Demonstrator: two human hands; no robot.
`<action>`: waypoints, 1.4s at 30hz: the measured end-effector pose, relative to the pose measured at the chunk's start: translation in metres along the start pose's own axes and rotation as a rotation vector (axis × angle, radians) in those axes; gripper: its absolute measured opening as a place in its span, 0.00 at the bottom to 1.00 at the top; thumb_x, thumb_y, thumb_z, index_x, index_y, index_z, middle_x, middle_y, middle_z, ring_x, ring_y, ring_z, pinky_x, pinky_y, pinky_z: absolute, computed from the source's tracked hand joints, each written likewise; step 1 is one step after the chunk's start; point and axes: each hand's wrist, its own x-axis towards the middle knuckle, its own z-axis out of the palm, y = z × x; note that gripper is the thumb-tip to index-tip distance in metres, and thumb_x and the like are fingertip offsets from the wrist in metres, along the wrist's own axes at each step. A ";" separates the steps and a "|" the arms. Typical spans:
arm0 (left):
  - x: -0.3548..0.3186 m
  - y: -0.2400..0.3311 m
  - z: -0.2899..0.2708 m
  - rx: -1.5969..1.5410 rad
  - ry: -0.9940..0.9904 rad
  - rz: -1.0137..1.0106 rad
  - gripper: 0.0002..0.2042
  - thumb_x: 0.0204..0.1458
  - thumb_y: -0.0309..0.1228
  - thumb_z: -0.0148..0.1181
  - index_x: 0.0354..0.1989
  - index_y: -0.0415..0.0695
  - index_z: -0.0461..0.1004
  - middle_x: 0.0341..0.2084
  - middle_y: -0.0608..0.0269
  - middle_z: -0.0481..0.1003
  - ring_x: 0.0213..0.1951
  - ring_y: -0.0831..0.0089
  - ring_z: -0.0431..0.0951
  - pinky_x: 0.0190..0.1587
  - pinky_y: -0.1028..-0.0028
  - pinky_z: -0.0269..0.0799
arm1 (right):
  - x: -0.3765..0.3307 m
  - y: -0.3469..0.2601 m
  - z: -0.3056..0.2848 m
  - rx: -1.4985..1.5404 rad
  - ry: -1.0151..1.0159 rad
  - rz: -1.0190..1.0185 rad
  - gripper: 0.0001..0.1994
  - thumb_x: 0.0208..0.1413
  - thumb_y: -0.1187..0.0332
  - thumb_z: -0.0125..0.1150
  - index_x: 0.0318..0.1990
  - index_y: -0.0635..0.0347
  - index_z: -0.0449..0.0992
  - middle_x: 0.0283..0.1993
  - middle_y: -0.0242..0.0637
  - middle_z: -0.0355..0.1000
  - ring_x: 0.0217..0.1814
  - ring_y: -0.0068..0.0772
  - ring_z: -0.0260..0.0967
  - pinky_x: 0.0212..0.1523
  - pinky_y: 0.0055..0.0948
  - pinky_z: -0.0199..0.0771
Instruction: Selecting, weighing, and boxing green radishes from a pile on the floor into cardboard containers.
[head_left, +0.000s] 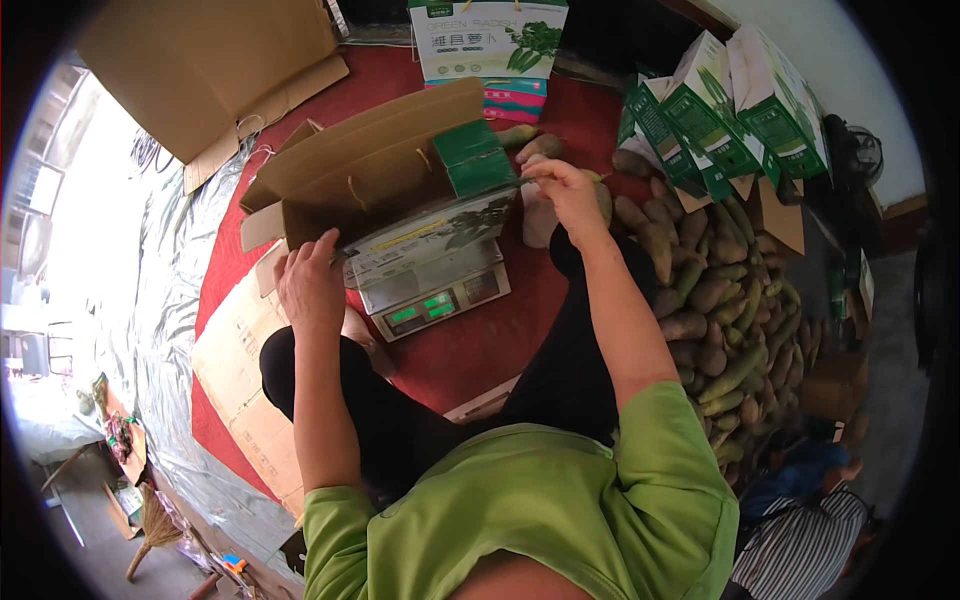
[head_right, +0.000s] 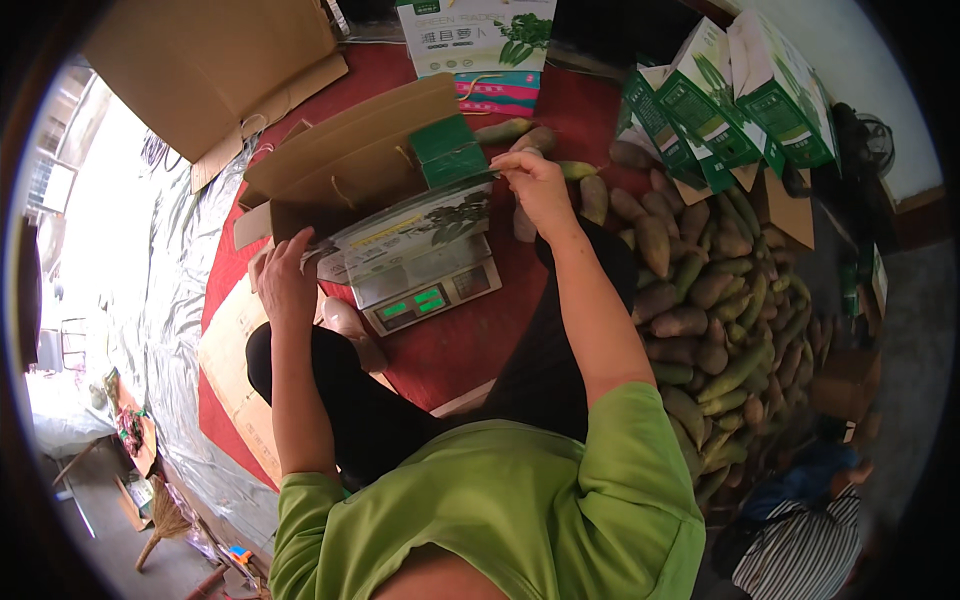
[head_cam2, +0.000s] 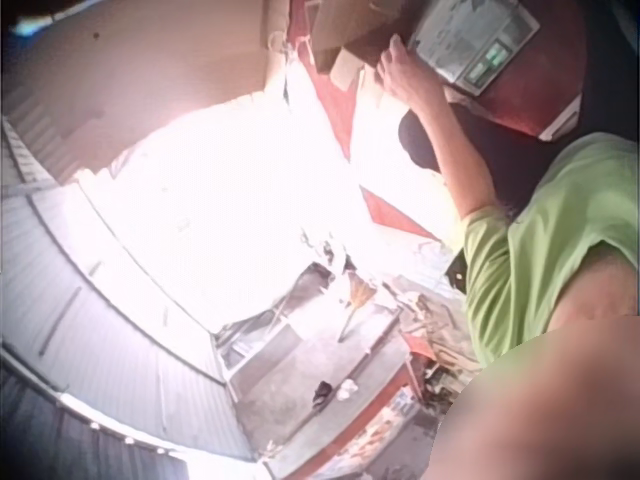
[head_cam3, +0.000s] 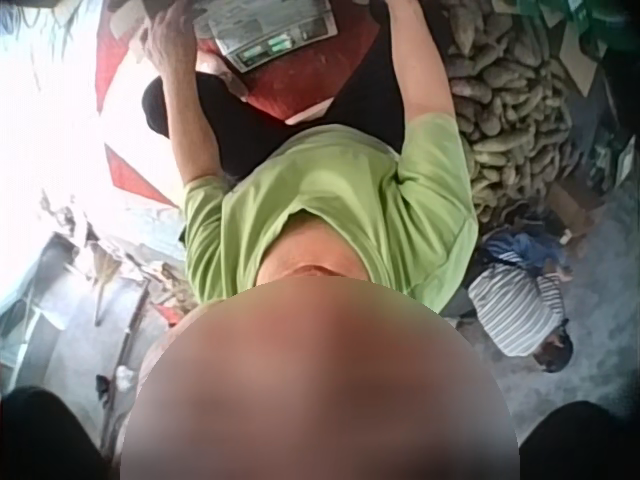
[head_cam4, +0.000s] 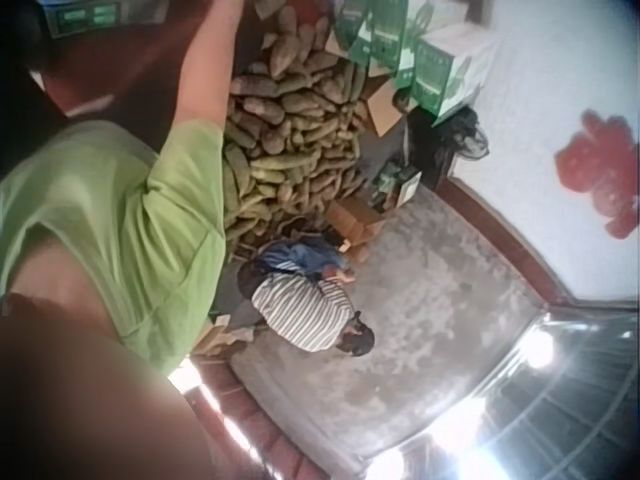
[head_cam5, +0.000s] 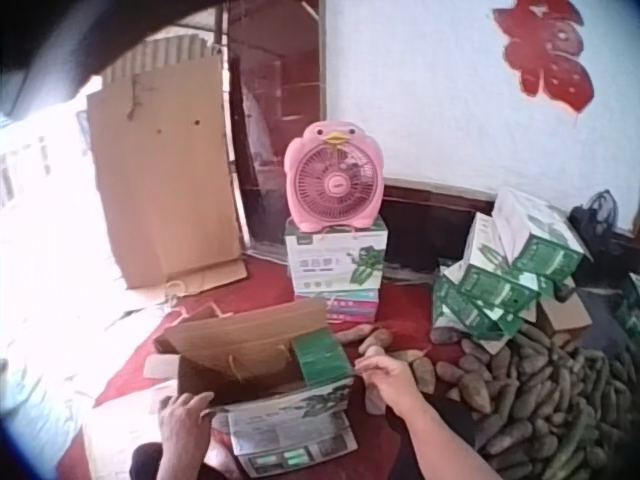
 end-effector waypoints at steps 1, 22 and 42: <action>-0.001 -0.001 0.002 -0.024 -0.066 -0.049 0.14 0.41 0.25 0.61 0.40 0.50 0.78 0.34 0.66 0.74 0.43 0.65 0.73 0.48 0.64 0.66 | 0.000 0.000 -0.001 0.013 0.011 0.020 0.09 0.56 0.77 0.51 0.40 0.58 0.78 0.41 0.25 0.74 0.42 0.14 0.67 0.40 0.17 0.65; -0.011 0.006 -0.010 -0.086 -0.187 0.047 0.09 0.48 0.27 0.57 0.37 0.50 0.80 0.29 0.65 0.75 0.38 0.64 0.74 0.41 0.67 0.70 | 0.044 -0.056 0.168 -1.454 -0.838 0.036 0.14 0.49 0.63 0.61 0.43 0.52 0.80 0.46 0.37 0.76 0.50 0.39 0.73 0.48 0.38 0.72; -0.013 0.000 -0.004 -0.090 -0.149 0.024 0.10 0.44 0.25 0.60 0.35 0.50 0.81 0.29 0.62 0.76 0.36 0.63 0.75 0.40 0.66 0.69 | 0.051 -0.095 0.013 -1.376 -0.149 -0.120 0.13 0.49 0.61 0.58 0.39 0.55 0.80 0.39 0.41 0.77 0.44 0.42 0.75 0.43 0.41 0.74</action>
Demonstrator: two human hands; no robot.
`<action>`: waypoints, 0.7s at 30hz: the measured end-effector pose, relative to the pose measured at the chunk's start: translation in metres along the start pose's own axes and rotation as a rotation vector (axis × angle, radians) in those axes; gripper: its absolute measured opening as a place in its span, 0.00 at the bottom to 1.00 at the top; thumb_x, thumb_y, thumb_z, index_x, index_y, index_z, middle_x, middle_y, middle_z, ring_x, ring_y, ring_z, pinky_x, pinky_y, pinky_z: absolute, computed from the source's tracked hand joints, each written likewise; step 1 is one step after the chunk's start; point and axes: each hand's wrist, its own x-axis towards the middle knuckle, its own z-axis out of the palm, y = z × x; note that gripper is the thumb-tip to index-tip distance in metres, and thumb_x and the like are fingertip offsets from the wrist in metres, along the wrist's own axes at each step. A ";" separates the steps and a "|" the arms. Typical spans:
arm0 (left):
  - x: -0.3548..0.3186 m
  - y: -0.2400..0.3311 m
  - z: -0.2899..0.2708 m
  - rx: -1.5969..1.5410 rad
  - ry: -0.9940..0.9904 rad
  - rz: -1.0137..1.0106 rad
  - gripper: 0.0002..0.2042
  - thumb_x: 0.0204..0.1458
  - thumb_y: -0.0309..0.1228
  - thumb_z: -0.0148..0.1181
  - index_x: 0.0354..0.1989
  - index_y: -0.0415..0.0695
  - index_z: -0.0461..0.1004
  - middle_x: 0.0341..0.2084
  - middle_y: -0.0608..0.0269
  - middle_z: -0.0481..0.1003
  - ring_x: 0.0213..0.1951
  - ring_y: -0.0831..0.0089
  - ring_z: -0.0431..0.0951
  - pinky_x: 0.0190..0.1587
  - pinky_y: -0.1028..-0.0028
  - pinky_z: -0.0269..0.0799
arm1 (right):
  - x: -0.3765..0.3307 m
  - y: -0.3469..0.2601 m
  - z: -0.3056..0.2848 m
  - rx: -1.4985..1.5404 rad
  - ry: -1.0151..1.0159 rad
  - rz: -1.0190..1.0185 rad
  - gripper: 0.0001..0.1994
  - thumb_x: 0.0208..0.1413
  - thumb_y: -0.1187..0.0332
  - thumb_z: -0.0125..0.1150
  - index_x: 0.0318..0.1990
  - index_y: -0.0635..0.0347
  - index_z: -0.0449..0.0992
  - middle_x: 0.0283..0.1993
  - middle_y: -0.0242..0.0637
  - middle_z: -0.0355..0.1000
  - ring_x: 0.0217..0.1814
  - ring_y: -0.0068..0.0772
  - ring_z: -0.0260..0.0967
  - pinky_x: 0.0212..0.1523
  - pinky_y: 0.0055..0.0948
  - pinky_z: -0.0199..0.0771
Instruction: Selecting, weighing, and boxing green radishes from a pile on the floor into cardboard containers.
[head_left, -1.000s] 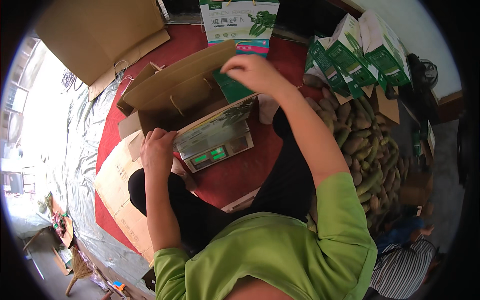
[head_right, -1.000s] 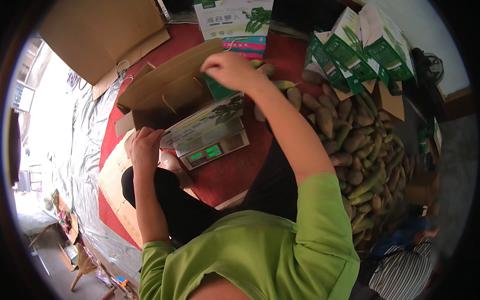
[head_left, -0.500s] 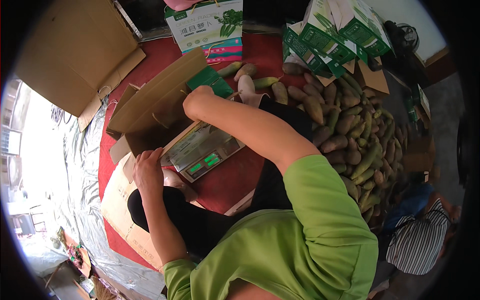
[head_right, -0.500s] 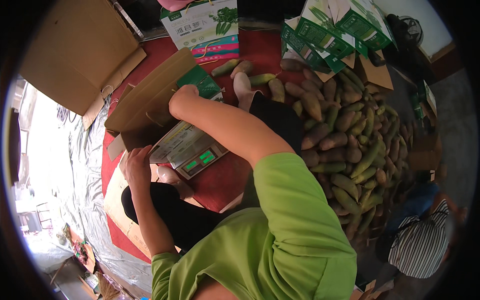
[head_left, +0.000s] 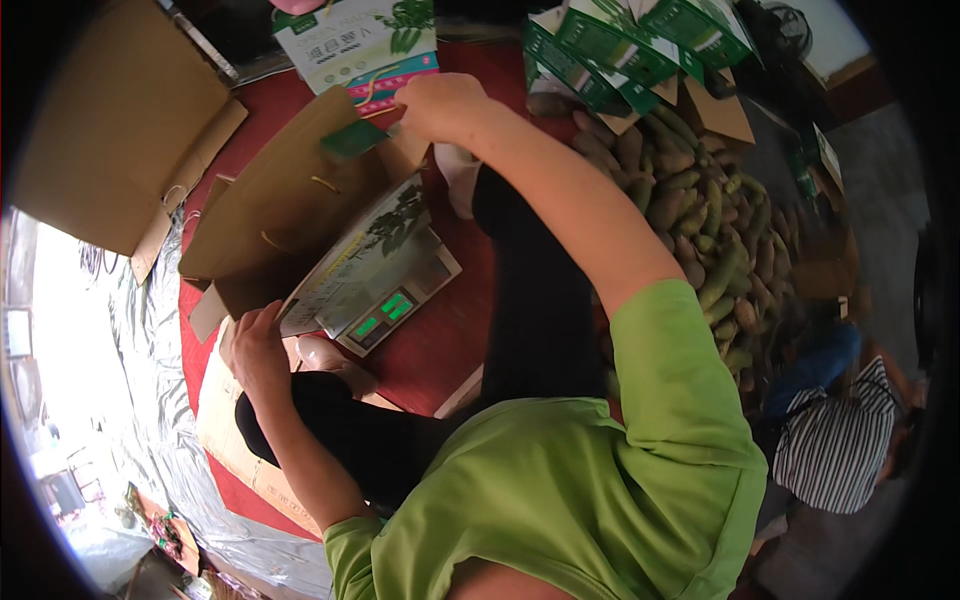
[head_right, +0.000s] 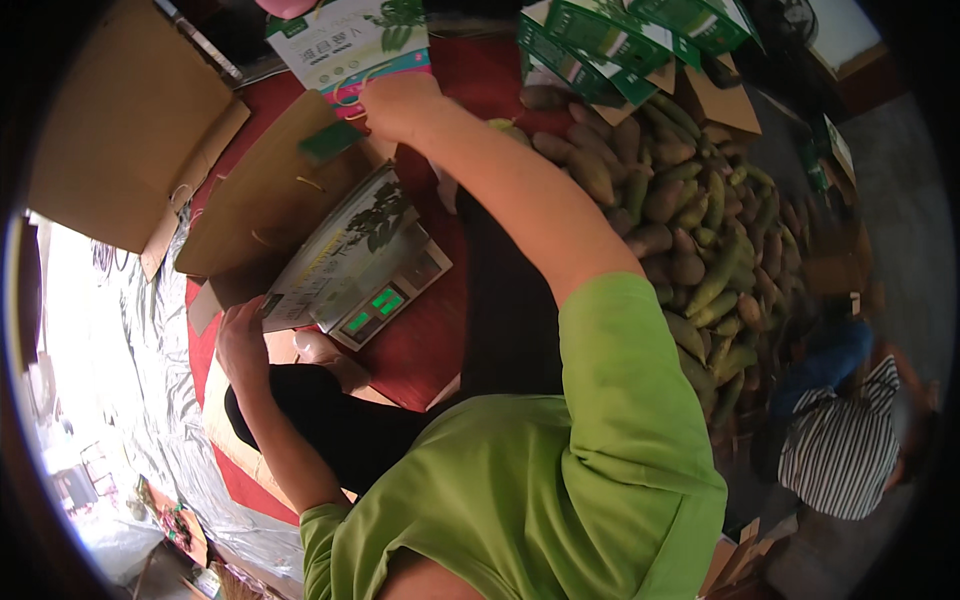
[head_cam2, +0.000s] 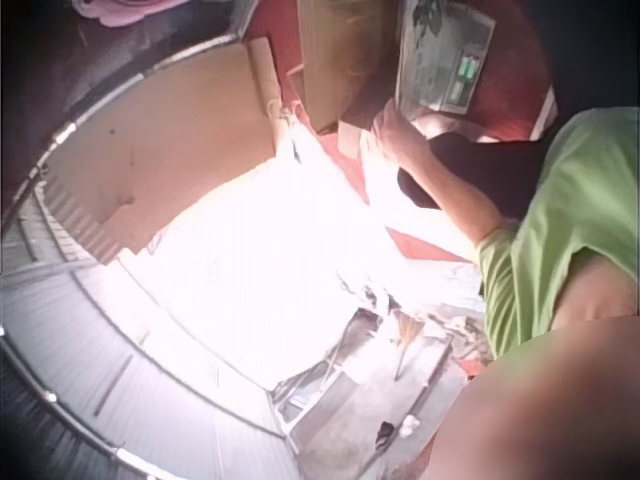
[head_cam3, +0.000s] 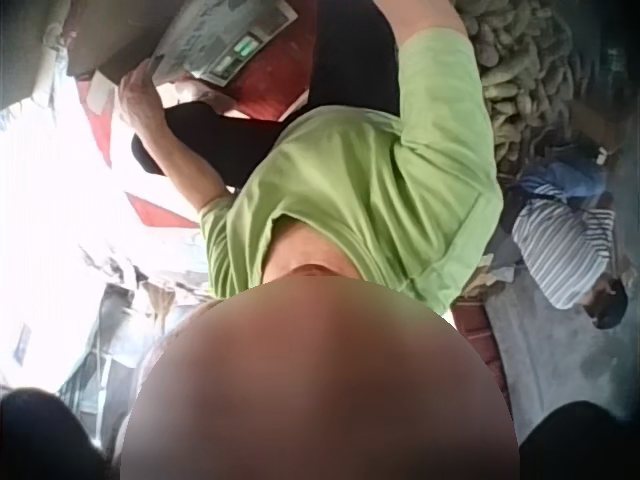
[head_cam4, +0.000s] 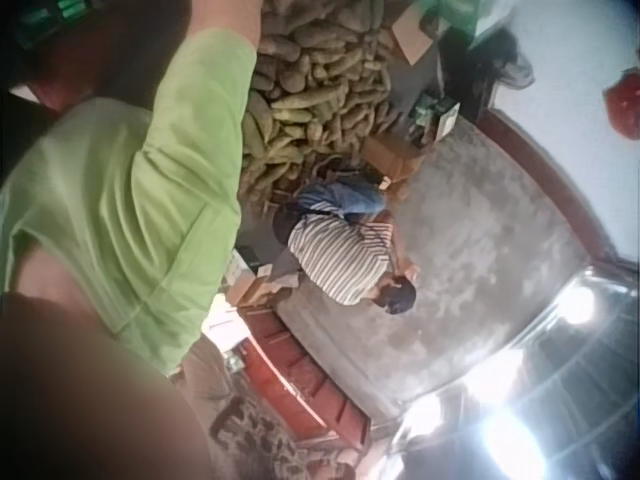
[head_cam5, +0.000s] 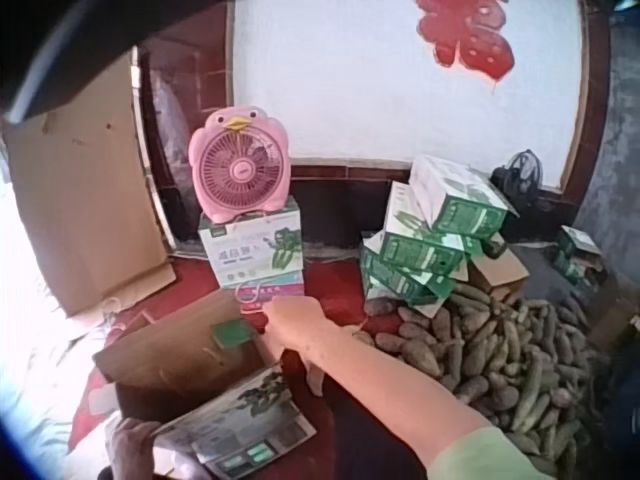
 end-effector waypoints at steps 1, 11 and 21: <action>0.001 -0.003 0.003 -0.001 0.023 0.037 0.10 0.43 0.24 0.61 0.34 0.49 0.81 0.28 0.62 0.76 0.34 0.62 0.75 0.39 0.66 0.69 | -0.002 0.015 0.005 0.001 -0.012 0.023 0.13 0.49 0.61 0.58 0.39 0.55 0.80 0.39 0.41 0.77 0.44 0.42 0.75 0.43 0.41 0.74; 0.001 -0.008 0.005 -0.066 -0.093 0.046 0.11 0.50 0.21 0.53 0.40 0.45 0.78 0.36 0.60 0.77 0.40 0.60 0.76 0.43 0.66 0.70 | -0.101 0.113 0.019 0.623 0.097 -0.020 0.15 0.54 0.66 0.57 0.47 0.61 0.76 0.45 0.38 0.75 0.46 0.29 0.72 0.47 0.27 0.70; -0.004 -0.032 0.012 -0.118 -0.093 0.082 0.12 0.51 0.20 0.55 0.42 0.43 0.78 0.36 0.58 0.77 0.38 0.61 0.76 0.43 0.67 0.70 | -0.313 0.194 0.201 0.190 -0.271 0.327 0.13 0.49 0.70 0.58 0.44 0.54 0.78 0.38 0.42 0.77 0.43 0.37 0.75 0.44 0.32 0.73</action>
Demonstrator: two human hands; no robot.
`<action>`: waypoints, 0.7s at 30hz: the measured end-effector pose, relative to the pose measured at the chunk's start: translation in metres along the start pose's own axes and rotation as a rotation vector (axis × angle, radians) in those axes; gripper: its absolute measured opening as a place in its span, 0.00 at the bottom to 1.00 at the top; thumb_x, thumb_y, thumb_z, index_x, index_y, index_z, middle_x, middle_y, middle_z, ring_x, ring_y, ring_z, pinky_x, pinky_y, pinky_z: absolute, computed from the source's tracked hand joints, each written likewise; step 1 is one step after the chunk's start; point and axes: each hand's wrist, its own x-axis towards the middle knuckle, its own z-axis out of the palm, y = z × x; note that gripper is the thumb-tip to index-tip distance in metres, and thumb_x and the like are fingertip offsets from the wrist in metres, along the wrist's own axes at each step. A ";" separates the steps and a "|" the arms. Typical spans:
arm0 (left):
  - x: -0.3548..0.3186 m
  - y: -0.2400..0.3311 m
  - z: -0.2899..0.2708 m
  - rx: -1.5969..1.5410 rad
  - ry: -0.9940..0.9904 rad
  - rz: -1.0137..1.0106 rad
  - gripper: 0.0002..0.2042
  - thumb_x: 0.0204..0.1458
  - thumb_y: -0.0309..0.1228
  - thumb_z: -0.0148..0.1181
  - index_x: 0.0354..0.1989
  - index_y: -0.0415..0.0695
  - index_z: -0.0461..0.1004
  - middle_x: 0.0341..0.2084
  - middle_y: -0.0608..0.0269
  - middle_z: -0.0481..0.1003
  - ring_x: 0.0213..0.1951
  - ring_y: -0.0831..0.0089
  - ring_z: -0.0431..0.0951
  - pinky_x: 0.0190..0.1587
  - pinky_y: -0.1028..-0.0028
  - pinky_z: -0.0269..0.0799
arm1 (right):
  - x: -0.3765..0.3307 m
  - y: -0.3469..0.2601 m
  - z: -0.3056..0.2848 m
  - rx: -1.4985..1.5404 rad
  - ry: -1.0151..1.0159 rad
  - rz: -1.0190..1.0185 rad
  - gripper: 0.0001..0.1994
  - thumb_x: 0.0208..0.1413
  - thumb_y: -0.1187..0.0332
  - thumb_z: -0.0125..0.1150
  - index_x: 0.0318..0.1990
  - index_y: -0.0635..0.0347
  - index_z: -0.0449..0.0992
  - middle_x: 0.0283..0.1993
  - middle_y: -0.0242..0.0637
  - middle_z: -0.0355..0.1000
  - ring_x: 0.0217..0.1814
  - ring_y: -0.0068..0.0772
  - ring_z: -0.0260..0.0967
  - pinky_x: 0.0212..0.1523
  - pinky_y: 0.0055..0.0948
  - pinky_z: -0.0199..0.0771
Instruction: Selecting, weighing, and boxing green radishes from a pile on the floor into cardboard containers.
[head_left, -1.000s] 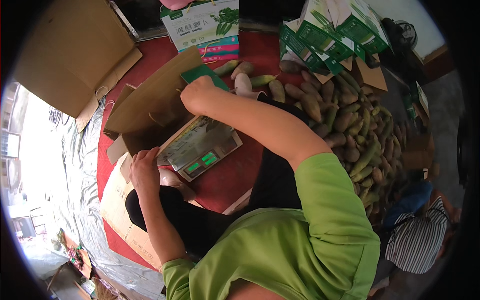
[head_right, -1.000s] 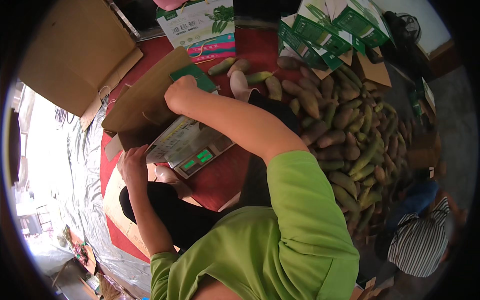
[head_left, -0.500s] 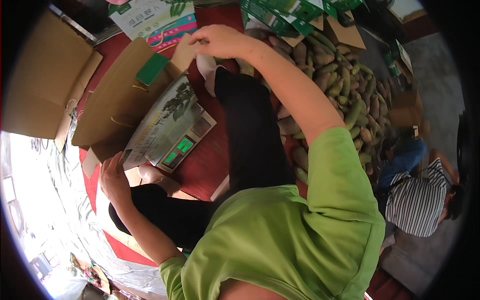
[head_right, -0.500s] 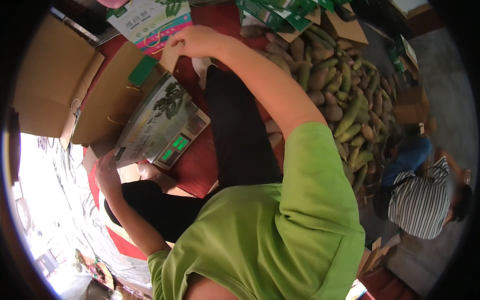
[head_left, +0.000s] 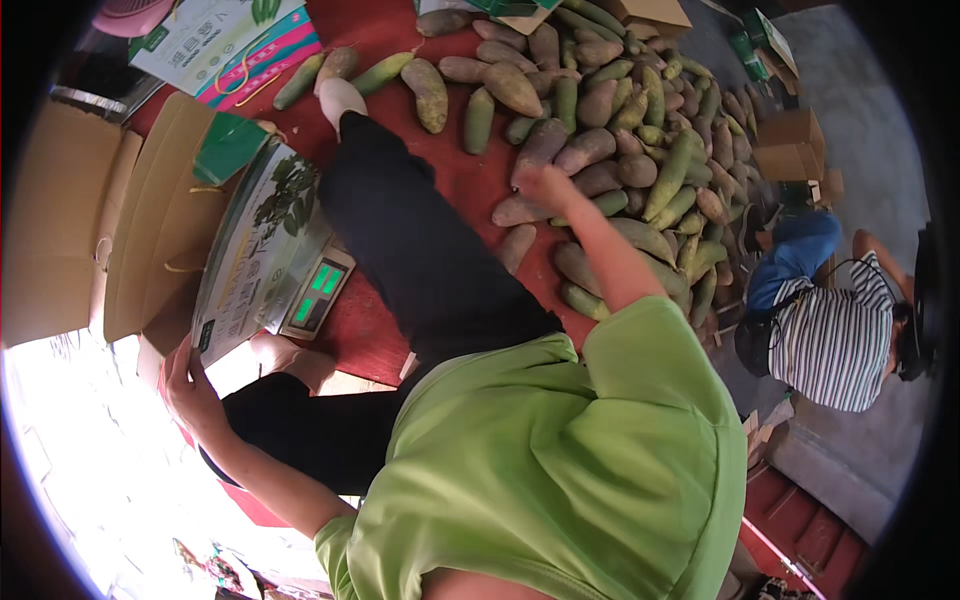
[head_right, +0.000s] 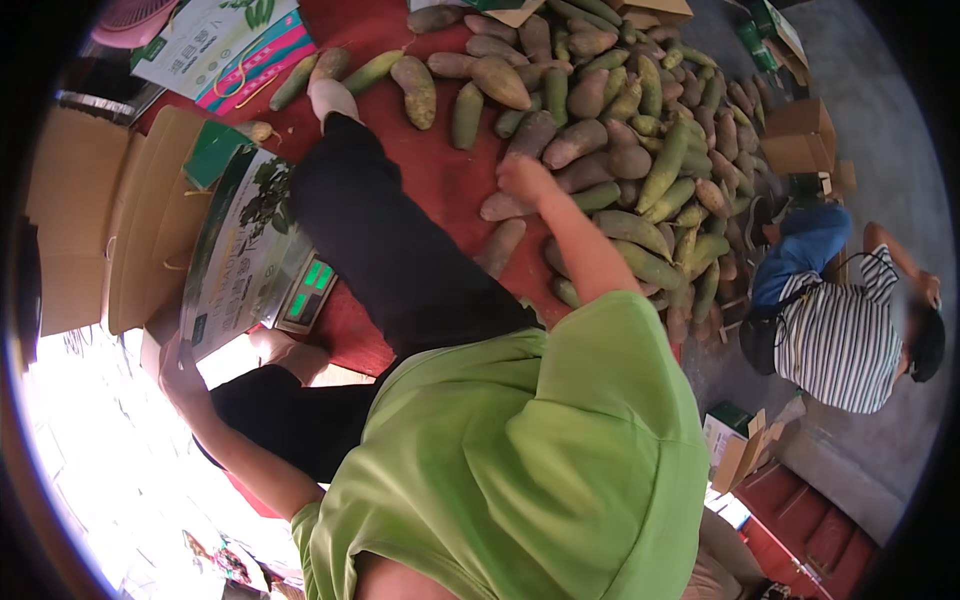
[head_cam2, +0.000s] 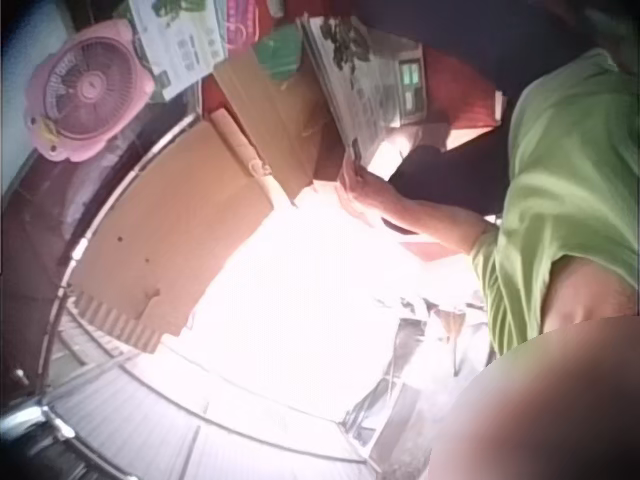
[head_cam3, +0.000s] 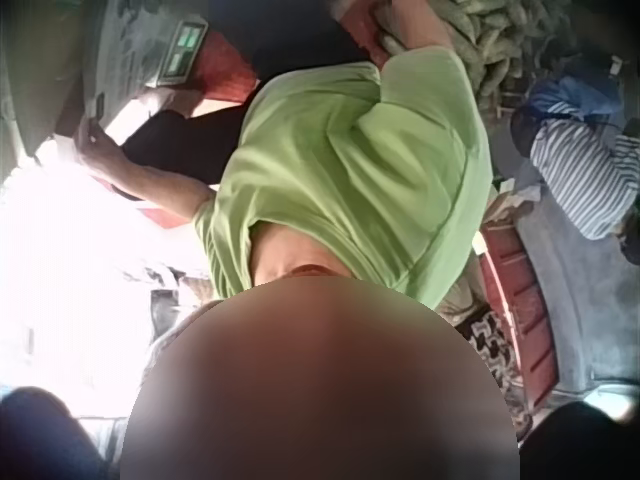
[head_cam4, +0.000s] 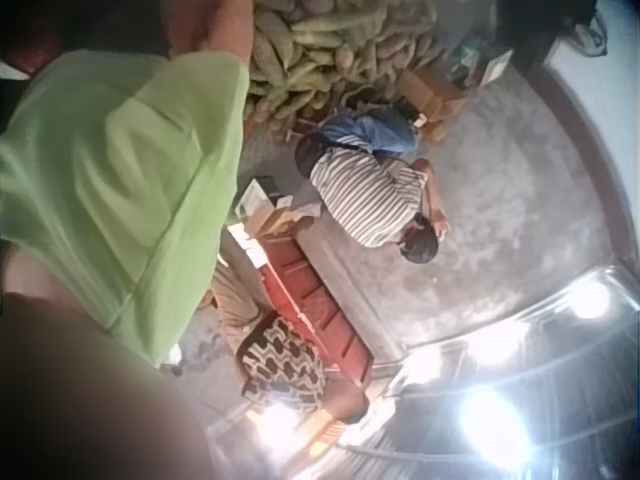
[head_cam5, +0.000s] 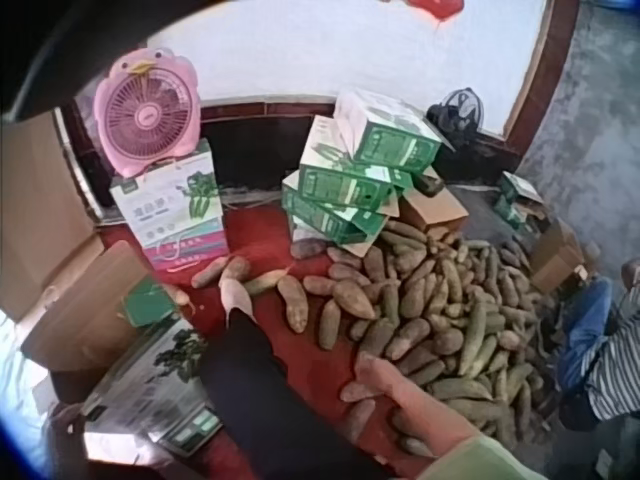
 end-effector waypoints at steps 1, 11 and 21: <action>0.007 0.008 0.008 -0.038 -0.019 0.035 0.12 0.51 0.20 0.55 0.42 0.43 0.78 0.36 0.58 0.77 0.38 0.61 0.76 0.43 0.67 0.70 | -0.022 0.048 0.062 -0.153 -0.025 -0.033 0.12 0.48 0.70 0.57 0.41 0.54 0.79 0.37 0.42 0.77 0.42 0.39 0.75 0.43 0.34 0.74; 0.003 0.000 0.008 0.006 -0.022 0.005 0.10 0.54 0.22 0.53 0.43 0.39 0.77 0.36 0.56 0.76 0.39 0.63 0.77 0.43 0.68 0.71 | -0.155 0.044 0.146 0.125 -0.059 0.551 0.05 0.46 0.67 0.55 0.27 0.52 0.78 0.35 0.43 0.75 0.40 0.49 0.73 0.42 0.43 0.73; -0.001 -0.004 0.008 -0.020 0.011 -0.022 0.10 0.54 0.21 0.54 0.44 0.40 0.77 0.35 0.57 0.76 0.39 0.64 0.76 0.42 0.69 0.70 | -0.182 0.078 0.002 -0.424 0.295 0.839 0.23 0.47 0.74 0.56 0.53 0.44 0.67 0.51 0.31 0.65 0.57 0.37 0.61 0.48 0.43 0.65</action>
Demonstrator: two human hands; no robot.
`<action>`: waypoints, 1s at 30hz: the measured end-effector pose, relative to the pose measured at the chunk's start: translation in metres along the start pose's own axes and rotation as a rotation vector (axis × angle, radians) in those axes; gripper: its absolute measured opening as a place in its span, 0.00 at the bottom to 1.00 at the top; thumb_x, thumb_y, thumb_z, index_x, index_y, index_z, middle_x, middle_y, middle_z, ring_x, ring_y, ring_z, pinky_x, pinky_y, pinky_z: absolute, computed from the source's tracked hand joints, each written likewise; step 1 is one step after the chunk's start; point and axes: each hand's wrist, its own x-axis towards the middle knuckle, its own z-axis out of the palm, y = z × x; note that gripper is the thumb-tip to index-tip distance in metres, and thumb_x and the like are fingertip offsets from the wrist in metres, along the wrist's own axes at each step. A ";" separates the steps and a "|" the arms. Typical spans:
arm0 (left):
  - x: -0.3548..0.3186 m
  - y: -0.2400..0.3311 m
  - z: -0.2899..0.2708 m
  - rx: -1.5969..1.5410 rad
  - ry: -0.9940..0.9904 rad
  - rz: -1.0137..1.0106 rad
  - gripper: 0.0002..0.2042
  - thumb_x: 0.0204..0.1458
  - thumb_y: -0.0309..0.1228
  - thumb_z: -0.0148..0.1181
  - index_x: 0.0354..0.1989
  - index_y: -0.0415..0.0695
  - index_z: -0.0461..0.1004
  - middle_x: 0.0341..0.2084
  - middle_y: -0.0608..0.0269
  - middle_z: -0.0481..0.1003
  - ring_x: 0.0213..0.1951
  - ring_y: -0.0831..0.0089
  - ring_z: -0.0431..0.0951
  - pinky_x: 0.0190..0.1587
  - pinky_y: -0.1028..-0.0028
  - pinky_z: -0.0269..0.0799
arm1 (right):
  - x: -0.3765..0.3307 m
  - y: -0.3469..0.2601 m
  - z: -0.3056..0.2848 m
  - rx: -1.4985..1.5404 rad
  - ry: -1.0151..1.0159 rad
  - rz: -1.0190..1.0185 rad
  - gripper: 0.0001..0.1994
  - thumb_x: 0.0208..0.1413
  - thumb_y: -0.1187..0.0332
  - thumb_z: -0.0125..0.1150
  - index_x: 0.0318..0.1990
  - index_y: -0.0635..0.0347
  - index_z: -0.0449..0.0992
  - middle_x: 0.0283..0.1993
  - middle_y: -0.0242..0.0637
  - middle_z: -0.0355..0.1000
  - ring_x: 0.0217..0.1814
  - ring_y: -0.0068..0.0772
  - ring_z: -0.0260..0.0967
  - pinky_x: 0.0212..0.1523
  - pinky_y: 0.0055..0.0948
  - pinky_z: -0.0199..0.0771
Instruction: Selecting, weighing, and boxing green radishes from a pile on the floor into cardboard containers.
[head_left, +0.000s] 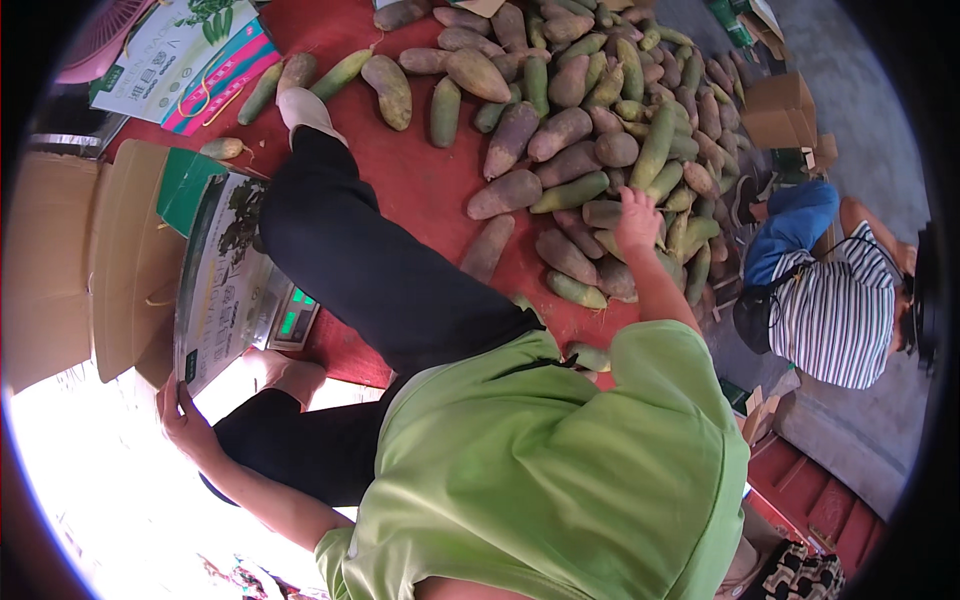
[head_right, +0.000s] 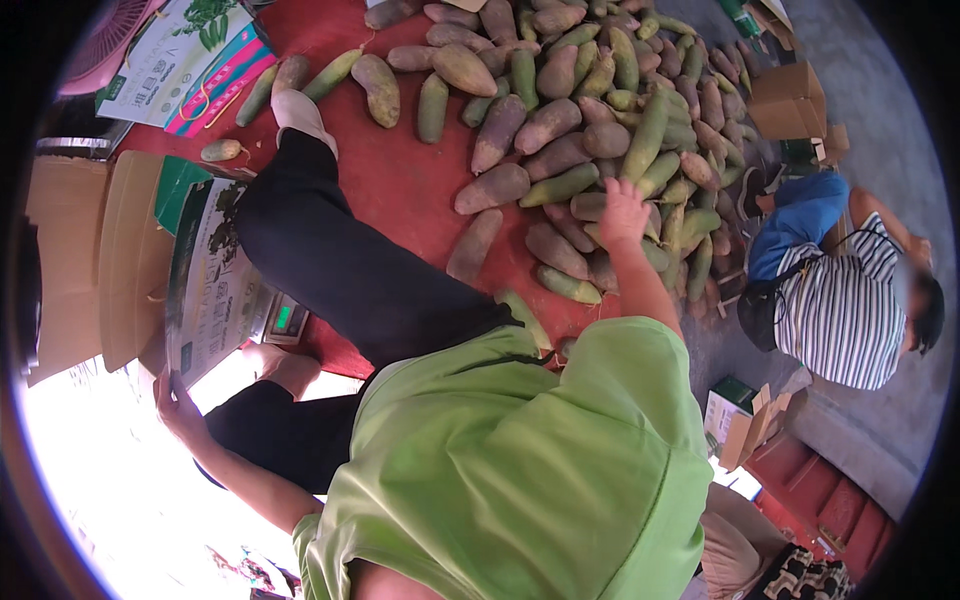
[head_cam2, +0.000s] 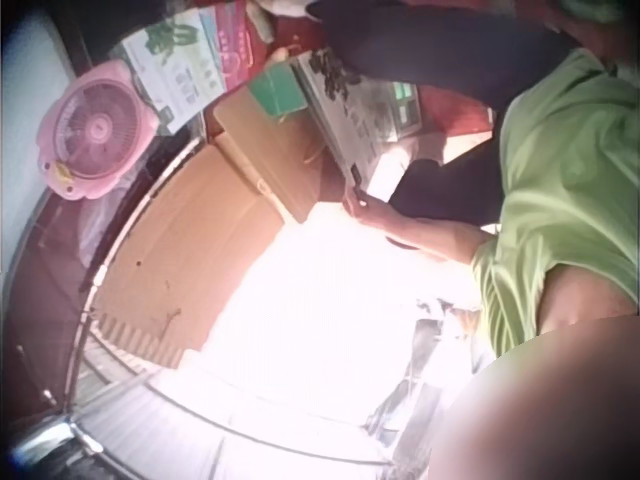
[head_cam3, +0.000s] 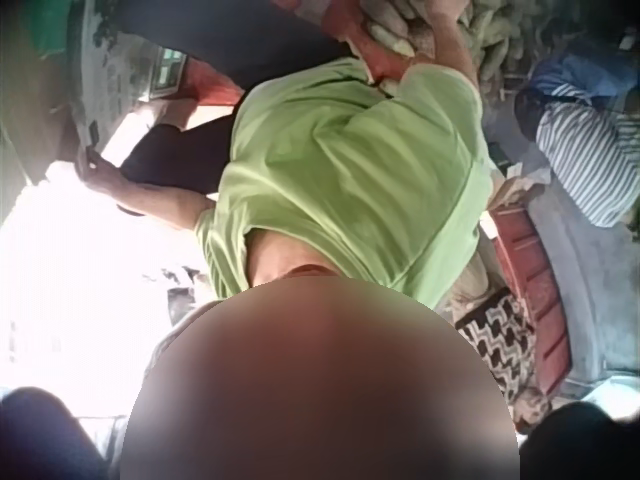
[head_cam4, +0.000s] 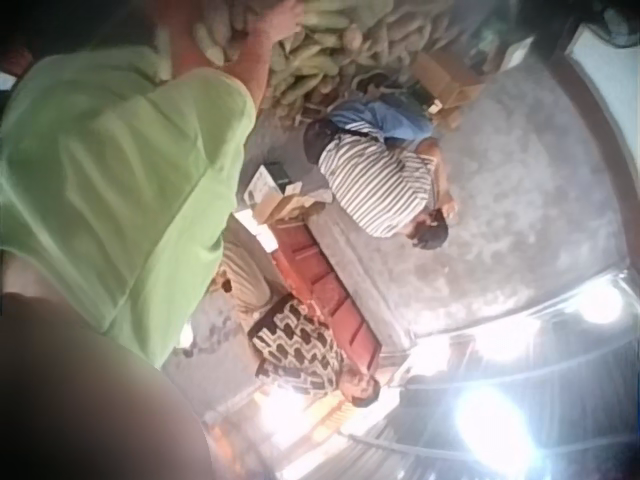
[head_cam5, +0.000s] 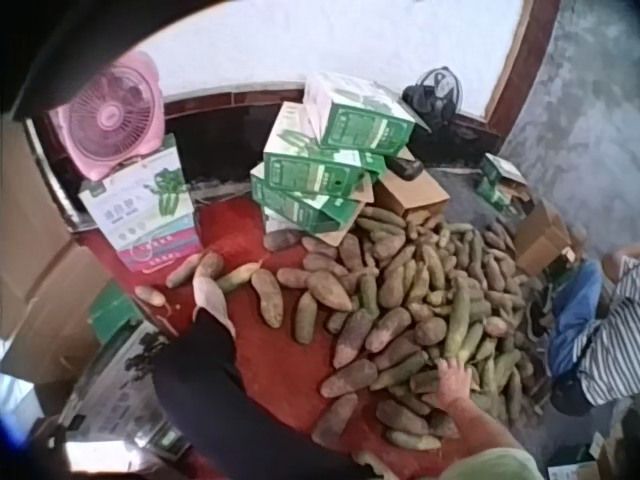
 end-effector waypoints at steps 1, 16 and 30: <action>0.000 0.002 0.000 0.008 0.001 0.033 0.10 0.54 0.21 0.54 0.44 0.40 0.76 0.35 0.58 0.76 0.39 0.64 0.76 0.42 0.69 0.70 | 0.002 0.010 0.002 0.004 0.006 -0.008 0.23 0.47 0.74 0.56 0.53 0.44 0.67 0.51 0.31 0.65 0.57 0.37 0.61 0.48 0.43 0.65; 0.002 0.042 -0.010 0.068 0.050 0.015 0.14 0.45 0.17 0.55 0.39 0.44 0.79 0.33 0.58 0.76 0.39 0.60 0.76 0.43 0.67 0.69 | 0.009 0.020 0.023 -0.193 -0.320 -0.063 0.21 0.49 0.72 0.58 0.52 0.48 0.63 0.54 0.33 0.65 0.61 0.37 0.59 0.52 0.47 0.64; -0.002 0.045 -0.016 0.090 0.032 -0.116 0.12 0.47 0.24 0.56 0.39 0.50 0.79 0.34 0.66 0.76 0.41 0.65 0.74 0.47 0.66 0.68 | 0.048 -0.125 -0.096 0.264 0.107 -0.486 0.31 0.36 0.74 0.69 0.52 0.55 0.63 0.50 0.40 0.66 0.56 0.47 0.61 0.50 0.47 0.65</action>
